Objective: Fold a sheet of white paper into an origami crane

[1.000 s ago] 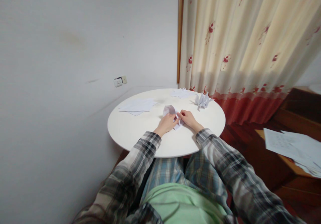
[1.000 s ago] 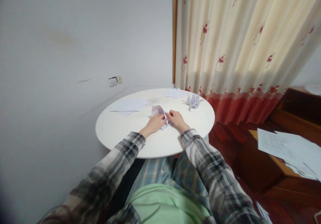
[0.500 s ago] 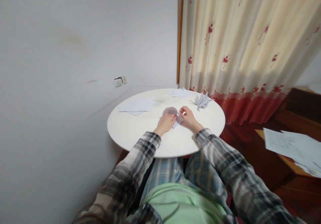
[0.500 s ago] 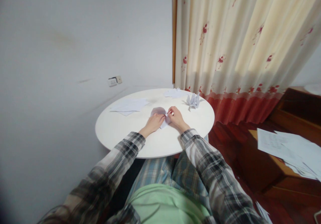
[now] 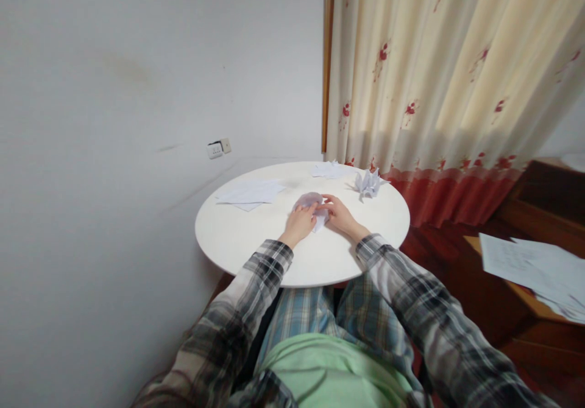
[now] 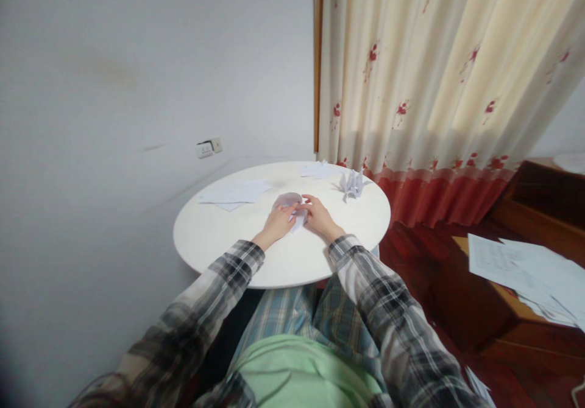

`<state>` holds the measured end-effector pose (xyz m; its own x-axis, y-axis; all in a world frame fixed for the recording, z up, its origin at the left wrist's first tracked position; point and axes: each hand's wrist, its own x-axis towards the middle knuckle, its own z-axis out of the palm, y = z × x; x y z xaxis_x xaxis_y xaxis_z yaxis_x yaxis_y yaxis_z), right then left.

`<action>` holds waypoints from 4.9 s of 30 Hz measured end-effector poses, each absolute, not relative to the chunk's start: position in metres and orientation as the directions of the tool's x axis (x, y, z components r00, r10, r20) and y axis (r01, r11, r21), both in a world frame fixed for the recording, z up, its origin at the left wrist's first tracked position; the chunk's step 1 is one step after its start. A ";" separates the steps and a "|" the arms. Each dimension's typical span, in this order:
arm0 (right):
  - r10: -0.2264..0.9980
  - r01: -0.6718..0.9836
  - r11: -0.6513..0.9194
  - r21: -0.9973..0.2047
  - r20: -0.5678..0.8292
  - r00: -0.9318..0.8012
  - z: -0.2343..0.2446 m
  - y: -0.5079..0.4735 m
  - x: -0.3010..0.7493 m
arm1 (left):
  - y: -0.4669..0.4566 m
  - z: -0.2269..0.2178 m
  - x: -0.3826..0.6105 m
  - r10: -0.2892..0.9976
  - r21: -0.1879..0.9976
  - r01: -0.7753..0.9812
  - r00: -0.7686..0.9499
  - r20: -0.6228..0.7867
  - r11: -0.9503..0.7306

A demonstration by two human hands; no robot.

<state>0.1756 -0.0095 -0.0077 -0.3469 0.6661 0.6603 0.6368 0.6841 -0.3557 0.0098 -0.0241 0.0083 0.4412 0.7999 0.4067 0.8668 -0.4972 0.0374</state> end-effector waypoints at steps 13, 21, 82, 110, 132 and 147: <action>0.708 0.685 0.618 -0.386 0.652 -0.272 -0.008 -0.007 0.181 | -0.011 -0.001 0.007 0.770 0.073 0.811 0.517 0.374 -0.580; 0.713 0.667 0.649 -0.365 0.597 -0.367 -0.009 -0.007 0.180 | -0.006 -0.003 0.007 0.751 0.094 0.772 0.572 0.331 -0.629; 0.662 0.798 0.594 -0.102 0.626 -0.412 -0.004 -0.012 0.183 | -0.004 -0.002 0.012 0.582 -0.259 0.609 0.793 0.181 -0.750; 0.637 0.762 0.640 -0.100 0.624 -0.453 0.009 -0.030 0.173 | -0.011 0.001 0.010 0.811 0.214 0.783 0.545 0.212 -0.583; 0.835 0.637 0.541 -0.550 0.439 -0.331 -0.013 -0.003 0.185 | -0.022 0.009 0.012 0.742 0.114 0.764 0.562 0.365 -0.635; 0.727 0.549 0.683 -0.482 0.520 -0.448 -0.006 -0.009 0.175 | -0.029 0.014 0.015 0.748 0.138 0.785 0.498 0.437 -0.604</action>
